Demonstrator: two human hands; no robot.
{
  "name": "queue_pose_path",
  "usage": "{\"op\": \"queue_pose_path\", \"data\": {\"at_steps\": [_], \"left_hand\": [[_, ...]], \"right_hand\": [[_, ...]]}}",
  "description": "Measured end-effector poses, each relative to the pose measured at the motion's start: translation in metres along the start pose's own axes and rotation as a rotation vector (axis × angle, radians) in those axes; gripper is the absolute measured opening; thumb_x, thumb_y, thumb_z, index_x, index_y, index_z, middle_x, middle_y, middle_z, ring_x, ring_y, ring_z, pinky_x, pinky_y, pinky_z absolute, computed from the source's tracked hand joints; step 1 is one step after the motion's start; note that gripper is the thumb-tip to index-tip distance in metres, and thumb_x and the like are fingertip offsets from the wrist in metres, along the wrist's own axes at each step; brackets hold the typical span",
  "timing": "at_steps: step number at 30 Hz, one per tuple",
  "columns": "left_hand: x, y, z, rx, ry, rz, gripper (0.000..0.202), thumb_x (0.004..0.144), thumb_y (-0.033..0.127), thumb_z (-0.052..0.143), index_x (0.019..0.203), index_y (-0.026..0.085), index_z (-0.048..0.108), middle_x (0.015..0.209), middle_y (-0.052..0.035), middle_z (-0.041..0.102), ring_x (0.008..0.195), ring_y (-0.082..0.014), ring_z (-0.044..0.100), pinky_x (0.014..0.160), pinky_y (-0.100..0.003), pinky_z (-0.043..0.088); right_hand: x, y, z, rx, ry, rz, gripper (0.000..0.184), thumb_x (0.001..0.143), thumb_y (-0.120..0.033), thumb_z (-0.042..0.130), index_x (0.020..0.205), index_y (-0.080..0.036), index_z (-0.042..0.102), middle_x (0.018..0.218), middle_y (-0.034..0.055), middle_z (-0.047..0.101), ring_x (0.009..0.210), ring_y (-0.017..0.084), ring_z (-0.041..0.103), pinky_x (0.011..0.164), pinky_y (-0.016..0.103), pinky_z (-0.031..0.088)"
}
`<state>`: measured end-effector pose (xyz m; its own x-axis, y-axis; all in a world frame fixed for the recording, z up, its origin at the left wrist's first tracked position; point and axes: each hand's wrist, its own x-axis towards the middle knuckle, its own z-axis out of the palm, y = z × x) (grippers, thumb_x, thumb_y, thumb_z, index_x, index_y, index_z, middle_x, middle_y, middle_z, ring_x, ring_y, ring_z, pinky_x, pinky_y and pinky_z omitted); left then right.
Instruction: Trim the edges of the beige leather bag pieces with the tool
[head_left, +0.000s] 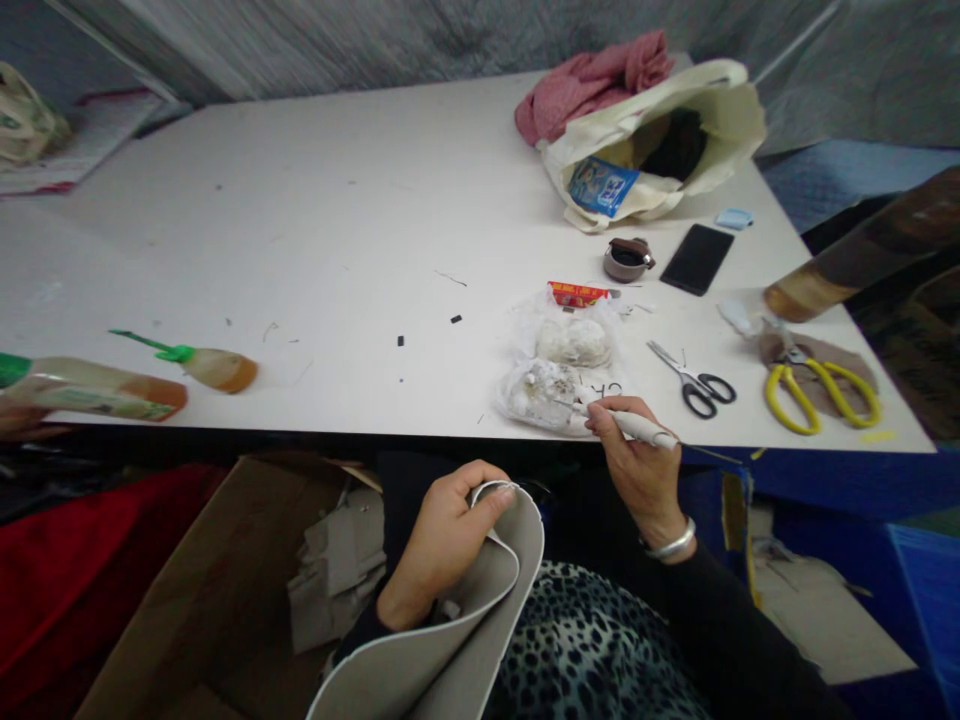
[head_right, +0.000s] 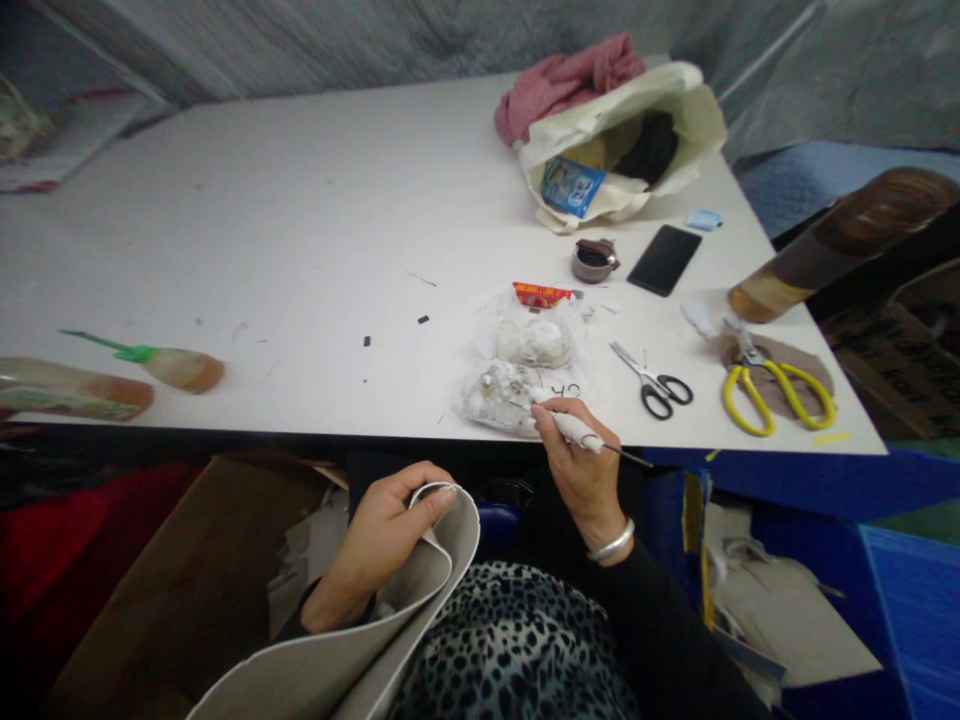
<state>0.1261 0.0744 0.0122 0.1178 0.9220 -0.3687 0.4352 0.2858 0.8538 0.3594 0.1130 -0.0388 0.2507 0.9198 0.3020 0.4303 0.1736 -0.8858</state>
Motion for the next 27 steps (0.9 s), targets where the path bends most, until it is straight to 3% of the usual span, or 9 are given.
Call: {"op": "queue_pose_path", "data": {"at_steps": [7,12,15,18,22,27], "left_hand": [[-0.001,0.001,0.001,-0.01,-0.006,-0.009,0.015,0.087,0.029,0.066,0.086,0.018,0.075,0.084,-0.0023,0.075,0.08,-0.0184,0.066,0.076,-0.027,0.048],[-0.003,0.002,0.001,0.003,-0.016,-0.017,0.014,0.087,0.028,0.067,0.088,0.018,0.076,0.085,-0.0018,0.076,0.081,-0.018,0.067,0.077,-0.027,0.049],[-0.005,0.003,0.0,0.02,-0.016,-0.018,0.014,0.087,0.029,0.068,0.088,0.018,0.077,0.086,-0.0019,0.077,0.081,-0.0182,0.068,0.077,-0.027,0.049],[-0.006,0.003,0.001,0.033,-0.015,-0.01,0.014,0.086,0.029,0.068,0.089,0.018,0.078,0.086,-0.0023,0.078,0.081,-0.0185,0.069,0.077,-0.027,0.05],[-0.006,0.005,0.005,0.048,-0.031,-0.011,0.014,0.085,0.028,0.069,0.089,0.018,0.079,0.085,-0.0024,0.078,0.081,-0.0188,0.069,0.075,-0.027,0.05],[-0.005,0.009,0.01,0.055,-0.06,-0.013,0.014,0.085,0.027,0.069,0.09,0.019,0.079,0.085,-0.0013,0.078,0.08,-0.018,0.069,0.074,-0.026,0.049]], "right_hand": [[-0.001,-0.001,0.001,-0.046,-0.048,-0.038,0.022,0.101,-0.042,0.066,0.095,-0.022,0.071,0.084,0.0026,0.073,0.074,0.02,0.07,0.073,0.034,0.053],[-0.001,0.0,0.001,-0.108,-0.101,-0.103,0.021,0.101,-0.043,0.066,0.097,-0.023,0.072,0.092,0.0045,0.075,0.084,0.022,0.07,0.078,0.035,0.053],[-0.003,-0.004,-0.002,-0.065,-0.033,-0.125,0.017,0.099,-0.039,0.07,0.096,-0.022,0.073,0.091,0.0042,0.074,0.084,0.022,0.069,0.08,0.036,0.053],[-0.01,-0.014,-0.006,0.084,-0.002,-0.024,0.019,0.096,-0.04,0.073,0.09,-0.022,0.072,0.083,0.0028,0.071,0.077,0.02,0.067,0.074,0.034,0.054],[-0.02,-0.026,-0.007,0.355,-0.205,0.199,0.029,0.096,-0.047,0.07,0.084,-0.021,0.07,0.066,-0.0008,0.064,0.059,0.015,0.06,0.057,0.027,0.05],[-0.025,-0.029,-0.004,0.397,-0.318,0.256,0.031,0.094,-0.047,0.071,0.08,-0.02,0.069,0.06,-0.0017,0.06,0.055,0.014,0.057,0.053,0.025,0.049]]}}
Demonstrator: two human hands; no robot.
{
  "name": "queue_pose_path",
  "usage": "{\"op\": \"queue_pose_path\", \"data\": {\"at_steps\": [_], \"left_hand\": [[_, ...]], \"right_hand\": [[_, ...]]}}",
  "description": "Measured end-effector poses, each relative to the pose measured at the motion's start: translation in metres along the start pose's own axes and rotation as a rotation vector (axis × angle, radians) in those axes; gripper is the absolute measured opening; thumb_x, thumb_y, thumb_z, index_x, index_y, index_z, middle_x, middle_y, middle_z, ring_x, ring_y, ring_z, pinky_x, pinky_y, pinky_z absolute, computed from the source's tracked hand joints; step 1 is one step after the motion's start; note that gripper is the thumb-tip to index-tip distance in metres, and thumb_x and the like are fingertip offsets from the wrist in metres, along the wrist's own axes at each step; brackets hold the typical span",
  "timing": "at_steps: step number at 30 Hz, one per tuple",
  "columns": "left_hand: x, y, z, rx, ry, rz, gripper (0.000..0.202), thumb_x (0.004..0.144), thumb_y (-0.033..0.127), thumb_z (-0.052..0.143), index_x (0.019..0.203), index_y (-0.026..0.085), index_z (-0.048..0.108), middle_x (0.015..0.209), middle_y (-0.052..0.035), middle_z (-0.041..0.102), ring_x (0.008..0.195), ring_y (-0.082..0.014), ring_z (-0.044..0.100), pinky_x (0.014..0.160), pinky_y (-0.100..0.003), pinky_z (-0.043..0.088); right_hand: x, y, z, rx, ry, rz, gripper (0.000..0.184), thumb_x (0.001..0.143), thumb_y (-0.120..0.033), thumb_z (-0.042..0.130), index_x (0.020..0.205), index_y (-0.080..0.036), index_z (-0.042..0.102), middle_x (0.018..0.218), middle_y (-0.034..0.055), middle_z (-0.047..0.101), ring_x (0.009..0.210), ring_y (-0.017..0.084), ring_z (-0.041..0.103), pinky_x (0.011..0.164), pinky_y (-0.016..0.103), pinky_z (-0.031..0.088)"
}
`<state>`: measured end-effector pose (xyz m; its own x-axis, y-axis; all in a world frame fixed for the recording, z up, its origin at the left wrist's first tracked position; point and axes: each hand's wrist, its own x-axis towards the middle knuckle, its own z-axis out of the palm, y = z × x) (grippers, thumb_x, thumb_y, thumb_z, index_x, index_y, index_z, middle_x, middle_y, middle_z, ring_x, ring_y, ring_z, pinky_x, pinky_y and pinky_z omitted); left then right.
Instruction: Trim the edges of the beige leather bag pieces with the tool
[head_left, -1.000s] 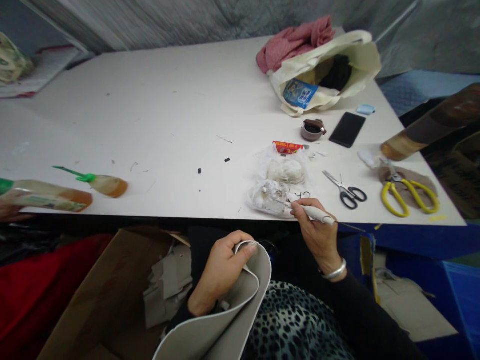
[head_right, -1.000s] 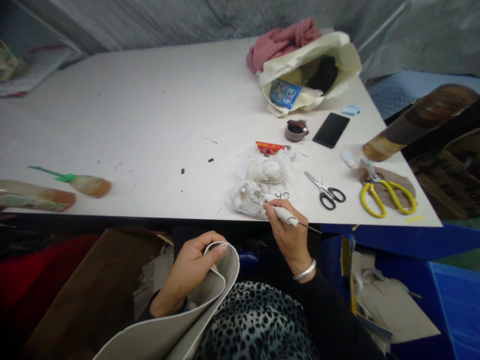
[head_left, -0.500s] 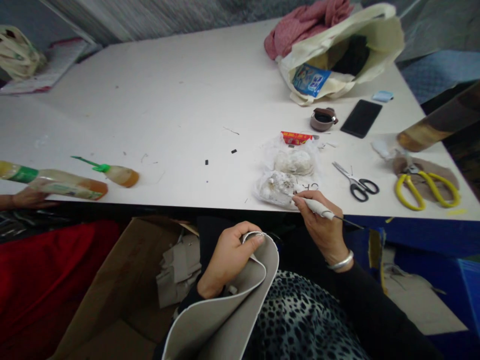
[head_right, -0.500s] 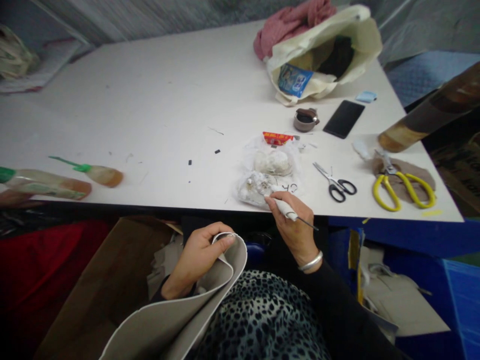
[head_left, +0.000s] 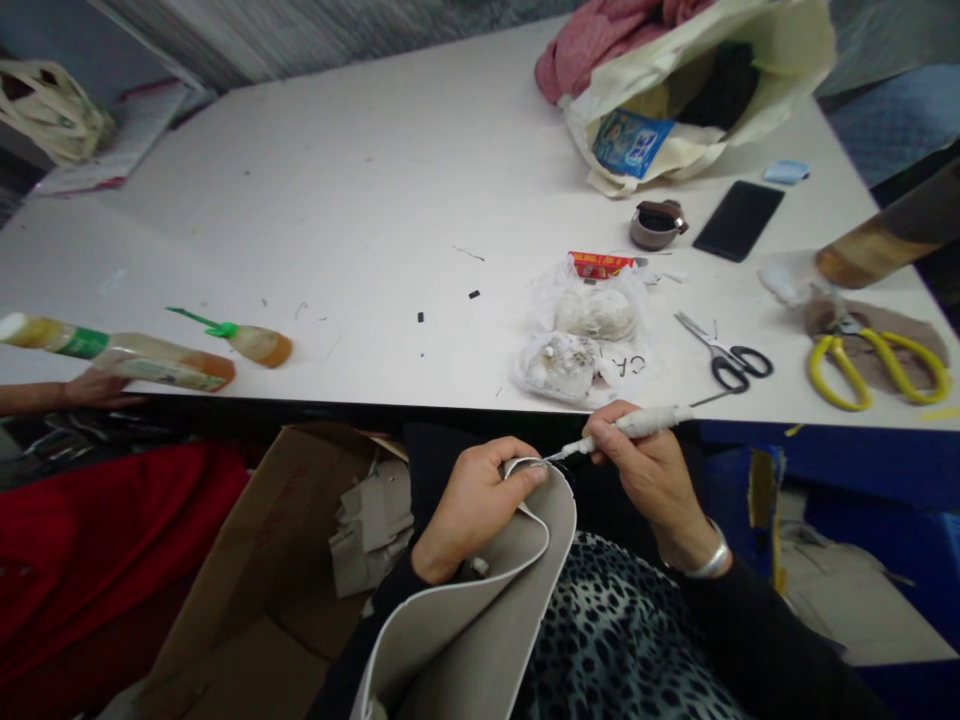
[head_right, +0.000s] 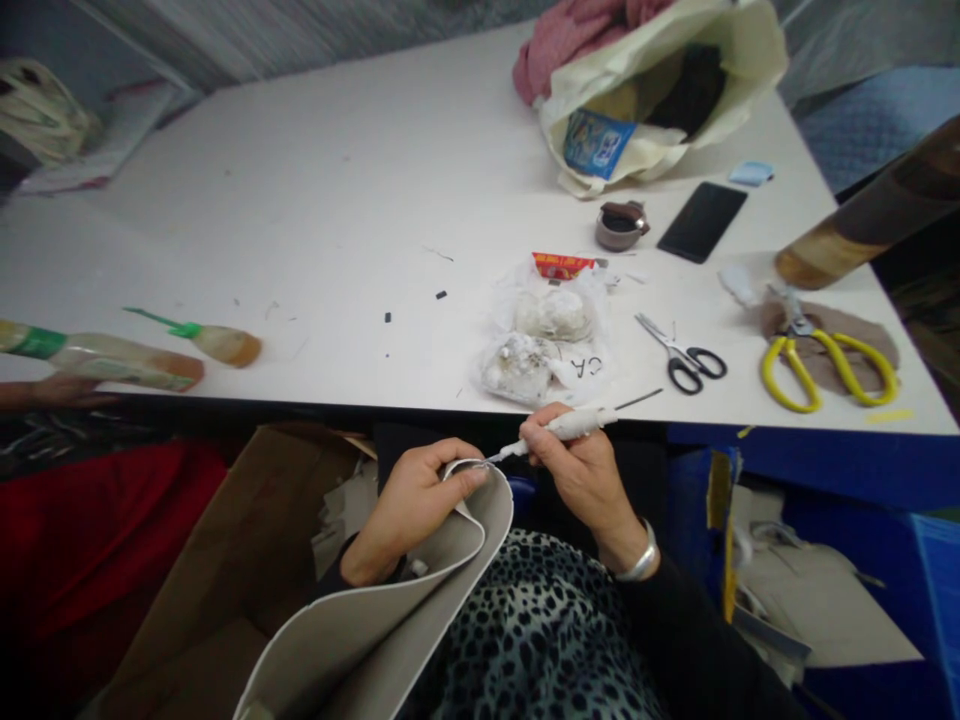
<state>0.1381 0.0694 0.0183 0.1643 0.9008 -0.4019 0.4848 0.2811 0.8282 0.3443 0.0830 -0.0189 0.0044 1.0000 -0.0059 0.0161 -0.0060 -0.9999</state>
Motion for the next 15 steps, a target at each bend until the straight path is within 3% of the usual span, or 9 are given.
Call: {"op": "queue_pose_path", "data": {"at_steps": [15], "left_hand": [[-0.0009,-0.0012,0.0034,-0.018,-0.003,0.012,0.01,0.084,0.025,0.07,0.085,0.019,0.077,0.083,-0.001,0.077,0.078,-0.0172,0.067,0.073,-0.026,0.047]], "right_hand": [[-0.0027,0.0089,-0.0059,-0.068,-0.129,-0.02,0.026,0.098,-0.043,0.067,0.085,-0.02,0.069,0.066,-0.0024,0.061,0.06,0.014,0.057,0.059,0.026,0.047]]}}
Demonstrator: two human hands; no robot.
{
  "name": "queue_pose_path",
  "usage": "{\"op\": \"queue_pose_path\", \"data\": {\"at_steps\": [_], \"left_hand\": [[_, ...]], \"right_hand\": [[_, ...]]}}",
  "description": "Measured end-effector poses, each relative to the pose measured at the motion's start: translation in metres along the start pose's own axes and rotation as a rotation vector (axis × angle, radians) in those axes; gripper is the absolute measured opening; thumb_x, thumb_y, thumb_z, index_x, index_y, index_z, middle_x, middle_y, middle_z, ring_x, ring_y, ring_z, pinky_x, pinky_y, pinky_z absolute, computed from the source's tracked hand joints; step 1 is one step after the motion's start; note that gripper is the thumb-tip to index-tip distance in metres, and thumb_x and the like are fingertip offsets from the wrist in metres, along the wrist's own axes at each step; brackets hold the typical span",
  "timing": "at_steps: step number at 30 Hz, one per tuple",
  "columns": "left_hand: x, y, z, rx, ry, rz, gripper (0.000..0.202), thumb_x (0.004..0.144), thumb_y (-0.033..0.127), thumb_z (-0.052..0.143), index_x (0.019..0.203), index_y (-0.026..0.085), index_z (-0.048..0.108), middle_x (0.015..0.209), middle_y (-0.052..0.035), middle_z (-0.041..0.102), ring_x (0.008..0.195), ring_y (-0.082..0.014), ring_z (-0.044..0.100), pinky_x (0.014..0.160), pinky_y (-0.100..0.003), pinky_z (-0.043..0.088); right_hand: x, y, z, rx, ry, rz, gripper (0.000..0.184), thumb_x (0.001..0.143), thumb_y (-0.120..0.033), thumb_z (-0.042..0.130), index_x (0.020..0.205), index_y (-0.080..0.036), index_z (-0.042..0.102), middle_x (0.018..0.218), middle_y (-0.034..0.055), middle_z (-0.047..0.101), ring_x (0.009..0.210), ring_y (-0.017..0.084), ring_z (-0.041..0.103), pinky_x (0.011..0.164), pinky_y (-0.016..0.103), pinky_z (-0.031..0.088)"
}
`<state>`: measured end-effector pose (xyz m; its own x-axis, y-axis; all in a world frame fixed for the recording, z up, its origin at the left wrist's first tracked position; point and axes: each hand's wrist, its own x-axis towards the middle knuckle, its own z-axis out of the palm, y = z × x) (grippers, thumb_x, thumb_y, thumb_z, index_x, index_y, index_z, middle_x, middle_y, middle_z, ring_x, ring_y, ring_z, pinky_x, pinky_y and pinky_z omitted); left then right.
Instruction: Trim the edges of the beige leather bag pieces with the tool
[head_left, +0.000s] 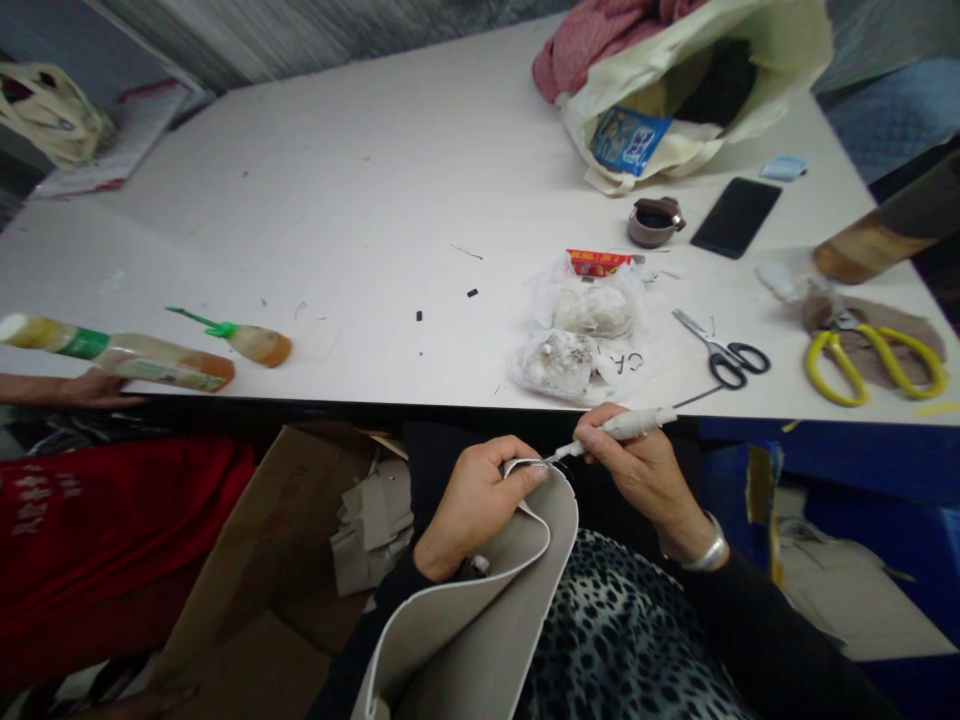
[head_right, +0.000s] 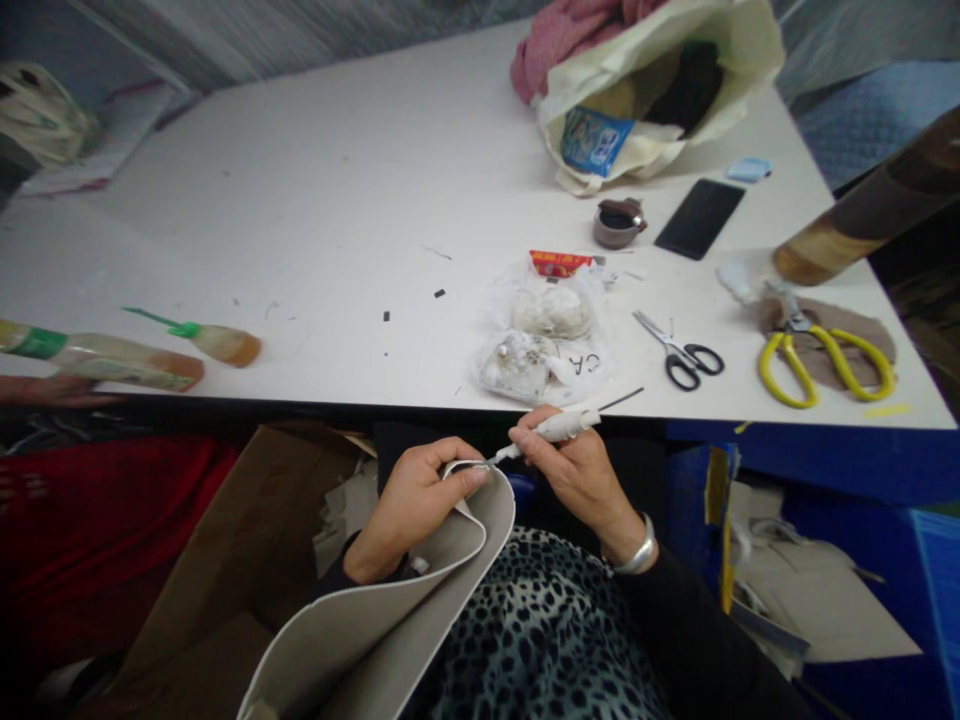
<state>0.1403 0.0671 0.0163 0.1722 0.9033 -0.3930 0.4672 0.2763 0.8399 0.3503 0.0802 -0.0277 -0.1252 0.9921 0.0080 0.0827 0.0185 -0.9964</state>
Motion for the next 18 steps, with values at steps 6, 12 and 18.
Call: {"op": "queue_pose_path", "data": {"at_steps": [6,12,18], "left_hand": [[0.002,0.0,0.004,-0.009,-0.017,0.032,0.01,0.084,0.025,0.069,0.08,0.018,0.076,0.081,-0.0015,0.075,0.077,-0.0171,0.066,0.074,-0.027,0.046],[0.003,-0.003,0.003,-0.033,0.031,0.022,0.009,0.08,0.023,0.069,0.074,0.017,0.074,0.074,-0.0013,0.071,0.073,-0.0169,0.063,0.07,-0.027,0.045],[0.007,-0.006,0.002,-0.068,0.051,-0.013,0.011,0.076,0.025,0.07,0.071,0.017,0.075,0.071,-0.0019,0.071,0.07,-0.0166,0.062,0.068,-0.027,0.044]], "right_hand": [[0.005,-0.006,-0.005,-0.111,-0.071,-0.099,0.024,0.1,-0.038,0.064,0.085,-0.021,0.07,0.067,-0.0027,0.061,0.061,0.013,0.055,0.061,0.026,0.046],[-0.006,0.001,0.003,0.078,-0.02,0.032,0.028,0.099,-0.042,0.068,0.082,-0.02,0.07,0.068,-0.0009,0.065,0.06,0.014,0.061,0.057,0.025,0.049],[-0.025,0.022,0.024,0.324,0.186,0.106,0.024,0.099,-0.039,0.07,0.085,-0.02,0.07,0.071,-0.0011,0.068,0.064,0.013,0.066,0.063,0.025,0.056]]}}
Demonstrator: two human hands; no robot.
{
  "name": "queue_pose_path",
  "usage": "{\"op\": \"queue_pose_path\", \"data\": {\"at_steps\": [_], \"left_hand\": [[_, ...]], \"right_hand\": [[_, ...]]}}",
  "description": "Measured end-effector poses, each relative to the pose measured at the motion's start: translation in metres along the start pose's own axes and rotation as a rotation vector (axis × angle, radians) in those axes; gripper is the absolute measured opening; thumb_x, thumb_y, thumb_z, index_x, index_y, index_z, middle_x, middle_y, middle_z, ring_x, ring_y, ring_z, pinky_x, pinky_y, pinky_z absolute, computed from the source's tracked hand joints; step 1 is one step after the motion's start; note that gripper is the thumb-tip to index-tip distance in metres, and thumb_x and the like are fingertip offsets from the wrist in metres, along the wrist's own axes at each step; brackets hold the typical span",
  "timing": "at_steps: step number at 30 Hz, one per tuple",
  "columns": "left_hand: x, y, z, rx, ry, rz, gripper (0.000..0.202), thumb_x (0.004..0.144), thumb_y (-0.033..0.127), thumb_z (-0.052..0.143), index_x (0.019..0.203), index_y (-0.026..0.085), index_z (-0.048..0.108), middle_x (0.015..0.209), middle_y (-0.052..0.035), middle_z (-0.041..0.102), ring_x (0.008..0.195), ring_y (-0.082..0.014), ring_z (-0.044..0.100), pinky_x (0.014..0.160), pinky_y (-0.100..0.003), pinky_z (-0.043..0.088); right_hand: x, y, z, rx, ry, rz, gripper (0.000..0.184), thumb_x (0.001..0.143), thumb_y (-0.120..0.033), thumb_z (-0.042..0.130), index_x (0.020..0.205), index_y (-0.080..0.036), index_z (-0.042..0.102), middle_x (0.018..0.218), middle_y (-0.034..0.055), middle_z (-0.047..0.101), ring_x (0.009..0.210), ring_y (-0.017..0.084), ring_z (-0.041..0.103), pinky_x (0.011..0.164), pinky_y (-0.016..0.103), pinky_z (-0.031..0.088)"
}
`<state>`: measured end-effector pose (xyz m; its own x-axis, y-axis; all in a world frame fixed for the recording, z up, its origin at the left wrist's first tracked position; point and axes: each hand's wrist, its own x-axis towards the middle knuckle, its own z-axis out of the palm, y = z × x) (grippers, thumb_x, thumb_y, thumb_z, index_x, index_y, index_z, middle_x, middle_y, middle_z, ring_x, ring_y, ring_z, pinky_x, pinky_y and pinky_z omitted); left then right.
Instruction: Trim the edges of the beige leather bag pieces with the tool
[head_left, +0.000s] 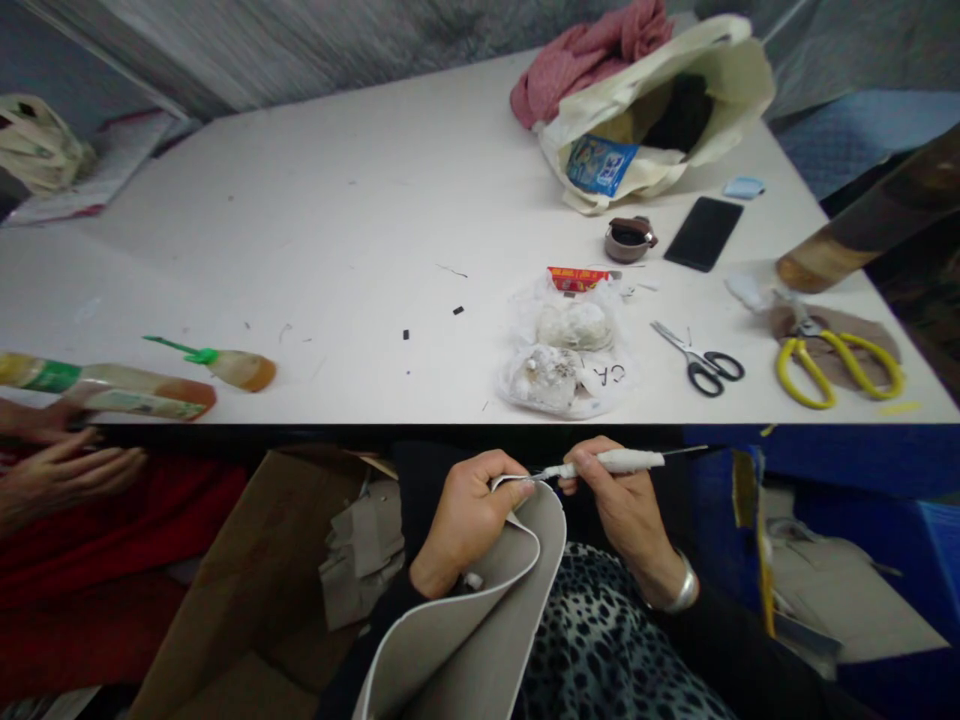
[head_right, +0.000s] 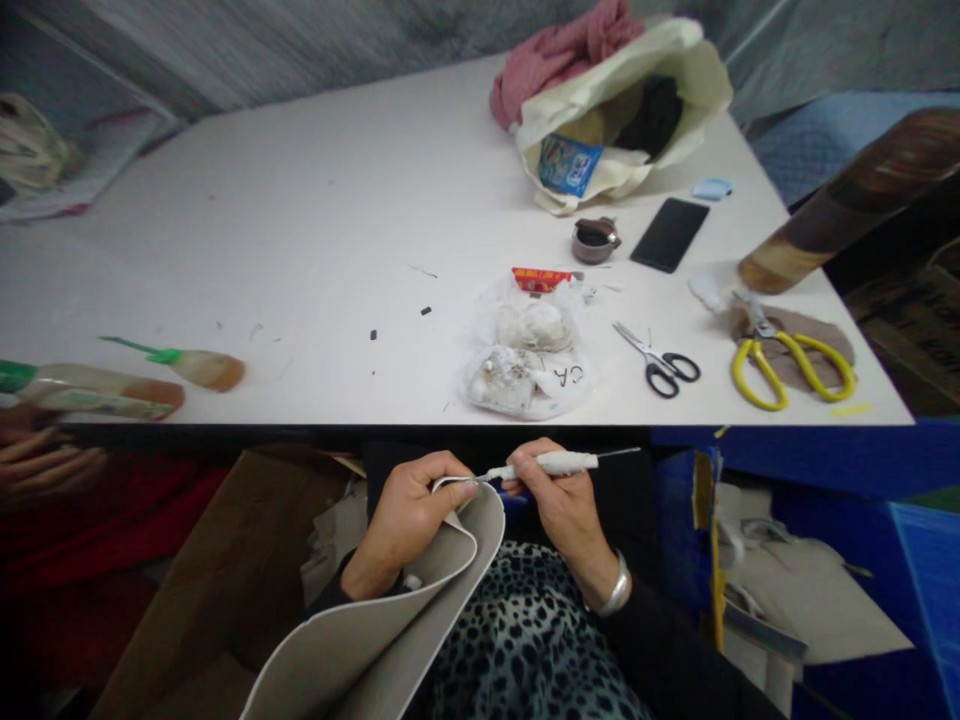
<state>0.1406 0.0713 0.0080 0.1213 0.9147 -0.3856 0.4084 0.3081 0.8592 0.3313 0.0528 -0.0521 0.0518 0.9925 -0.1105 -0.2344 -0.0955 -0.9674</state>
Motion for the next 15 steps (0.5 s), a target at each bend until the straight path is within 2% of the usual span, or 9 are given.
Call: {"op": "queue_pose_path", "data": {"at_steps": [3,5,7,10,15], "left_hand": [[0.002,-0.002,-0.005,-0.008,0.047,-0.036,0.012,0.076,0.028,0.073,0.072,0.016,0.076,0.072,-0.0027,0.072,0.07,-0.0172,0.062,0.068,-0.027,0.044],[0.001,-0.004,-0.011,-0.022,0.081,-0.058,0.014,0.076,0.03,0.074,0.075,0.016,0.078,0.073,-0.003,0.073,0.071,-0.0176,0.062,0.067,-0.027,0.044],[0.0,-0.008,-0.017,-0.035,0.103,-0.073,0.015,0.077,0.031,0.075,0.076,0.017,0.078,0.073,-0.0028,0.074,0.071,-0.0175,0.062,0.067,-0.026,0.044],[-0.003,-0.012,-0.024,-0.045,0.123,-0.076,0.015,0.078,0.033,0.076,0.076,0.017,0.078,0.073,-0.0026,0.074,0.07,-0.017,0.061,0.066,-0.026,0.045],[-0.006,-0.017,-0.028,-0.072,0.135,-0.085,0.017,0.079,0.034,0.077,0.078,0.017,0.078,0.074,-0.0033,0.074,0.07,-0.017,0.061,0.066,-0.026,0.046]], "right_hand": [[0.007,0.0,-0.002,-0.005,0.144,-0.065,0.021,0.1,-0.038,0.069,0.089,-0.02,0.07,0.072,-0.0016,0.069,0.064,0.013,0.066,0.063,0.025,0.056],[0.017,-0.007,-0.007,-0.111,0.253,-0.178,0.018,0.1,-0.037,0.07,0.092,-0.021,0.071,0.076,-0.001,0.069,0.066,0.014,0.067,0.065,0.027,0.057],[0.028,-0.016,-0.013,-0.255,0.307,-0.315,0.015,0.099,-0.035,0.07,0.093,-0.021,0.072,0.082,0.0006,0.07,0.07,0.016,0.068,0.068,0.03,0.057],[0.043,-0.024,-0.018,-0.396,0.284,-0.45,0.013,0.1,-0.032,0.069,0.095,-0.02,0.072,0.088,0.003,0.07,0.077,0.018,0.068,0.074,0.034,0.056],[0.056,-0.023,-0.017,-0.535,0.24,-0.534,0.01,0.1,-0.029,0.069,0.097,-0.02,0.071,0.092,0.0054,0.073,0.087,0.021,0.069,0.083,0.037,0.055]]}}
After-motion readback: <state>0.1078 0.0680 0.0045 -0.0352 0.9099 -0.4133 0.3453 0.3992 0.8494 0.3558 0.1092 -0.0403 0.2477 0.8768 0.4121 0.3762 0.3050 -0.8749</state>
